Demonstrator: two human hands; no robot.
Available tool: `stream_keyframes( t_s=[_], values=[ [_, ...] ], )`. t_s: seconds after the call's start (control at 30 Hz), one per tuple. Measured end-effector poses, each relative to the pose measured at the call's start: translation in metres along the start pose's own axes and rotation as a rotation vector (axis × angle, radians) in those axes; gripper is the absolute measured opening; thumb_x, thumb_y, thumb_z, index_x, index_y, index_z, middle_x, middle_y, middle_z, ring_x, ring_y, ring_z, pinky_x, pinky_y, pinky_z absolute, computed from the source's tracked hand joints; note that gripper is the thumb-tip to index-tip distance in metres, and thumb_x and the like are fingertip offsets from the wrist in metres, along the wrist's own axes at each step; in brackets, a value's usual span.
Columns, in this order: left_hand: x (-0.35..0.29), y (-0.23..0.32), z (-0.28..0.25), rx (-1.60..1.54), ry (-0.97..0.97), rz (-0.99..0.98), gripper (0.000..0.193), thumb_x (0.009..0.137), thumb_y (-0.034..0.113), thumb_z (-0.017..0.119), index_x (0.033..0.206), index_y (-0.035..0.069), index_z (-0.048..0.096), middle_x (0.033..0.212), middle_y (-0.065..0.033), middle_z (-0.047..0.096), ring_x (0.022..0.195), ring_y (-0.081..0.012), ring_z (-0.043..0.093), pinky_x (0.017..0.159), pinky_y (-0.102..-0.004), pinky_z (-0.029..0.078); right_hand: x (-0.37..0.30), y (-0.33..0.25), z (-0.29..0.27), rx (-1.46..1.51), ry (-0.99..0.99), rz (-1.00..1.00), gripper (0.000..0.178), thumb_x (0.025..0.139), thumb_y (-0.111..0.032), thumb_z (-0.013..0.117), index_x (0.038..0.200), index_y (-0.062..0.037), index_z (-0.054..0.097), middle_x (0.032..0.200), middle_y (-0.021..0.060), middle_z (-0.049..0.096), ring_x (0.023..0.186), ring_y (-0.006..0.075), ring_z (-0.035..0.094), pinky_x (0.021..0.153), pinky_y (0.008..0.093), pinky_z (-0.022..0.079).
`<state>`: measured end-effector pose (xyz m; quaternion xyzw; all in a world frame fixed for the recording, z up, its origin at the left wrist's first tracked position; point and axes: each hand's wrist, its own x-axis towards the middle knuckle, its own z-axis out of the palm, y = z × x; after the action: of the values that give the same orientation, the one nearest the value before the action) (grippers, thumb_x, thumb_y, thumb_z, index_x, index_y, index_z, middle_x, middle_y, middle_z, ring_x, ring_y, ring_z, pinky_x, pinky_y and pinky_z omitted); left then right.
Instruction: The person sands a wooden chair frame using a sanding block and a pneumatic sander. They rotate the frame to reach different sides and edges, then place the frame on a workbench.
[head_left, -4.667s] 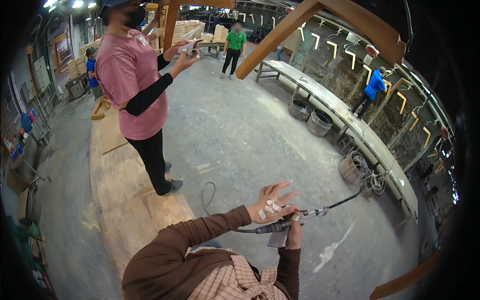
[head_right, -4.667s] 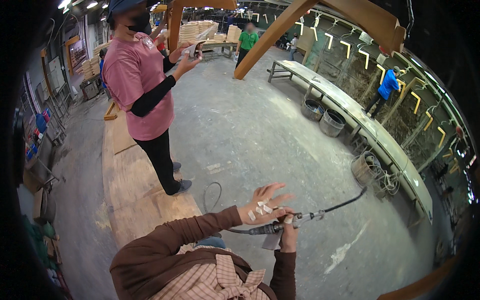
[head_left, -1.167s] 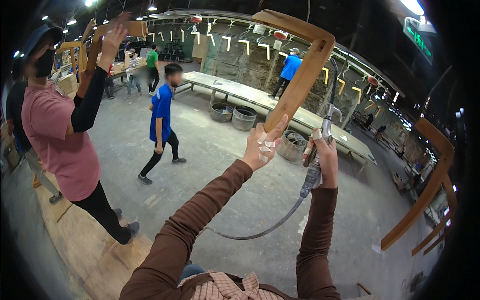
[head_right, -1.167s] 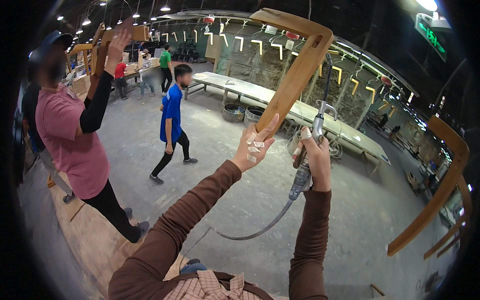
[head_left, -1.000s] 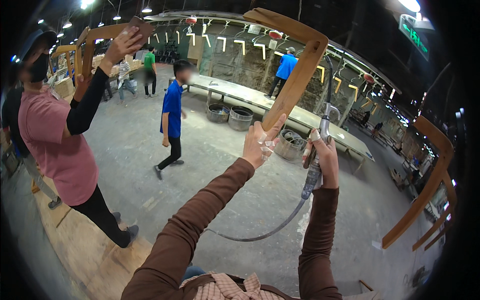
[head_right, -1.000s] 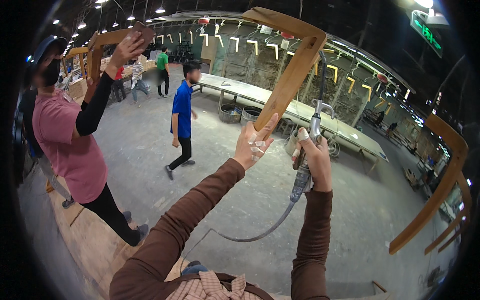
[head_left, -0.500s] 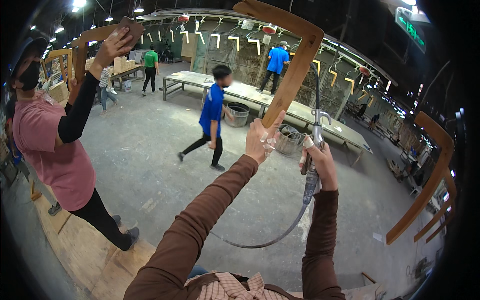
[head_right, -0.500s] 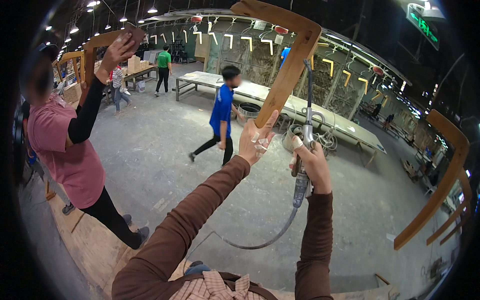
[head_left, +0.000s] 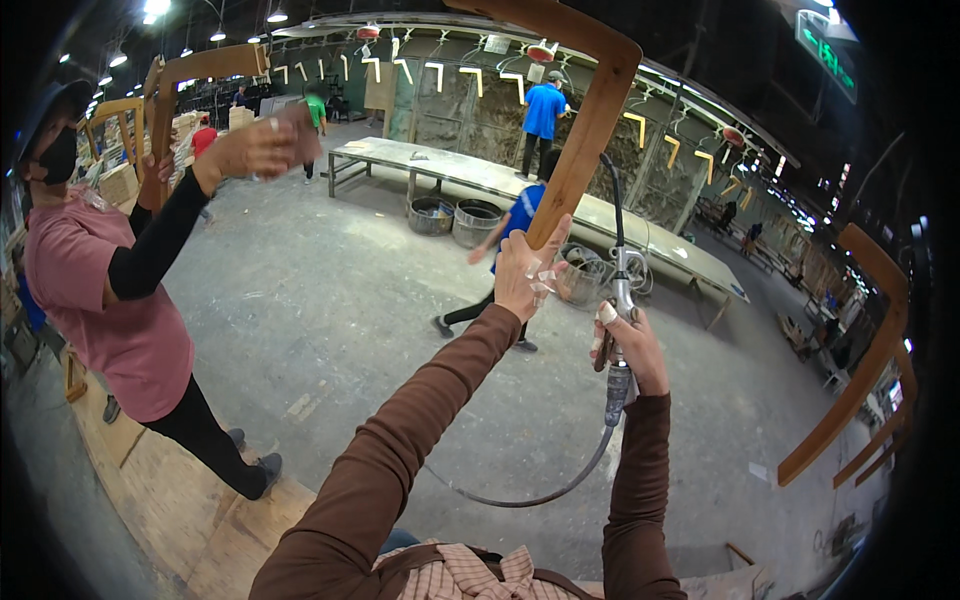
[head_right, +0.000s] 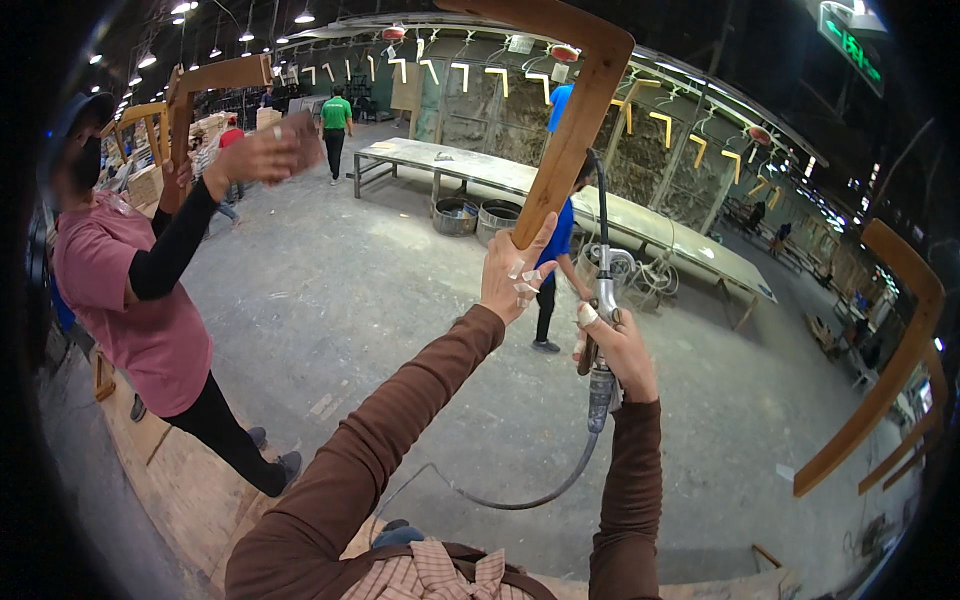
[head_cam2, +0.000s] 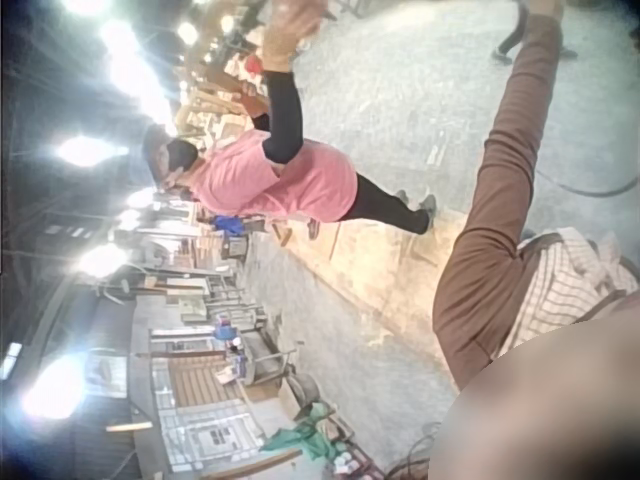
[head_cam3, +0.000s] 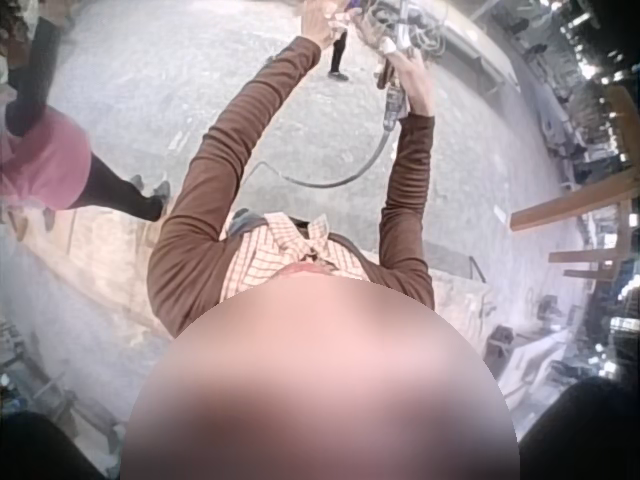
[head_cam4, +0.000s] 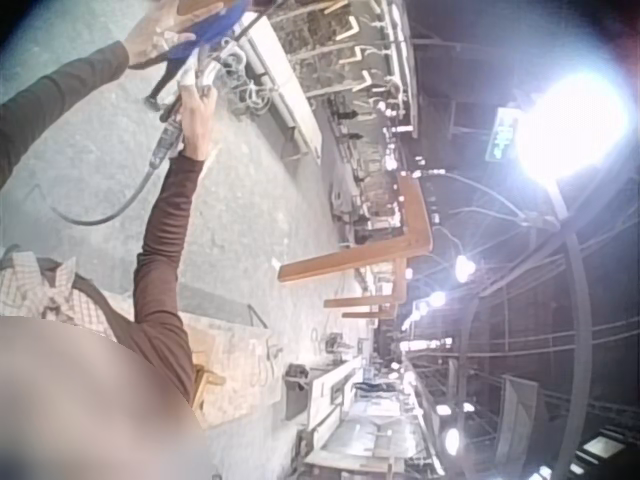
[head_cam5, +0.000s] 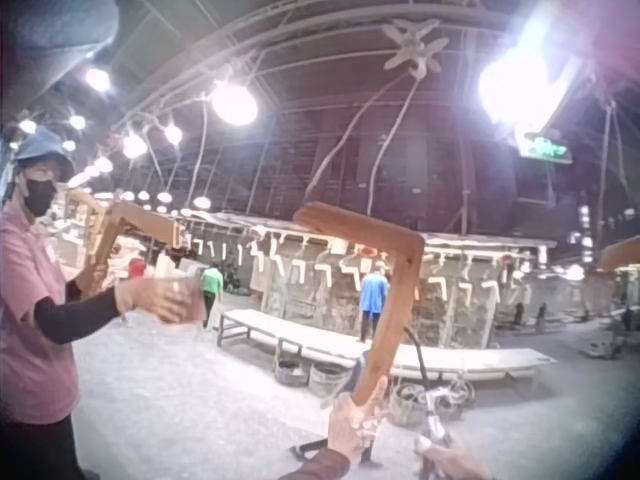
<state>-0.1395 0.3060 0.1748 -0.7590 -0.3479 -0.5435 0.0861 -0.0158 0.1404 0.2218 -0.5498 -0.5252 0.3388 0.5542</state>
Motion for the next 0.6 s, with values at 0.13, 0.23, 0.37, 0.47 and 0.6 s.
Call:
stream_keyframes(
  t_s=[0.13, 0.23, 0.37, 0.47, 0.6],
  values=[
    [0.001, -0.001, 0.002, 0.012, -0.026, -0.010, 0.074, 0.084, 0.037, 0.061, 0.146, 0.039, 0.021, 0.093, -0.0188, 0.044, 0.079, -0.0350, 0.047, 0.073, -0.0428, 0.042, -0.001, -0.001, 0.004, 0.027, 0.041, -0.003, 0.036, 0.088, -0.036, 0.063, 0.091, -0.0017, 0.052, 0.070, 0.0031, 0.054, 0.052, 0.0143, 0.058, 0.044, 0.0280, 0.046],
    [0.001, -0.003, 0.002, 0.001, -0.015, 0.006, 0.073, 0.085, 0.039, 0.061, 0.146, 0.038, 0.021, 0.094, -0.0182, 0.044, 0.080, -0.0344, 0.047, 0.073, -0.0420, 0.042, 0.000, -0.001, 0.005, 0.009, 0.010, -0.013, 0.035, 0.088, -0.035, 0.063, 0.089, -0.0023, 0.052, 0.069, 0.0031, 0.054, 0.051, 0.0142, 0.058, 0.043, 0.0277, 0.046],
    [0.001, -0.004, 0.002, -0.034, -0.001, 0.035, 0.071, 0.086, 0.041, 0.059, 0.146, 0.037, 0.022, 0.097, -0.0181, 0.045, 0.082, -0.0334, 0.047, 0.074, -0.0413, 0.042, 0.003, 0.000, 0.004, 0.028, -0.007, -0.023, 0.034, 0.088, -0.035, 0.062, 0.086, -0.0030, 0.052, 0.067, 0.0033, 0.055, 0.051, 0.0138, 0.058, 0.043, 0.0271, 0.046],
    [0.000, -0.004, 0.005, -0.050, -0.003, 0.054, 0.072, 0.085, 0.043, 0.059, 0.146, 0.037, 0.021, 0.098, -0.0183, 0.045, 0.082, -0.0335, 0.048, 0.073, -0.0413, 0.043, 0.006, 0.003, 0.000, 0.047, -0.051, -0.028, 0.034, 0.089, -0.035, 0.062, 0.085, -0.0031, 0.052, 0.066, 0.0033, 0.055, 0.050, 0.0137, 0.058, 0.043, 0.0268, 0.046],
    [-0.010, -0.008, 0.010, -0.301, -0.134, -0.001, 0.078, 0.083, 0.048, 0.061, 0.147, 0.036, 0.018, 0.099, -0.0192, 0.045, 0.082, -0.0348, 0.051, 0.071, -0.0411, 0.046, 0.007, 0.008, -0.002, 0.042, -0.022, -0.017, 0.034, 0.089, -0.035, 0.062, 0.084, -0.0031, 0.053, 0.065, 0.0033, 0.055, 0.049, 0.0134, 0.057, 0.043, 0.0268, 0.046]
  ],
)
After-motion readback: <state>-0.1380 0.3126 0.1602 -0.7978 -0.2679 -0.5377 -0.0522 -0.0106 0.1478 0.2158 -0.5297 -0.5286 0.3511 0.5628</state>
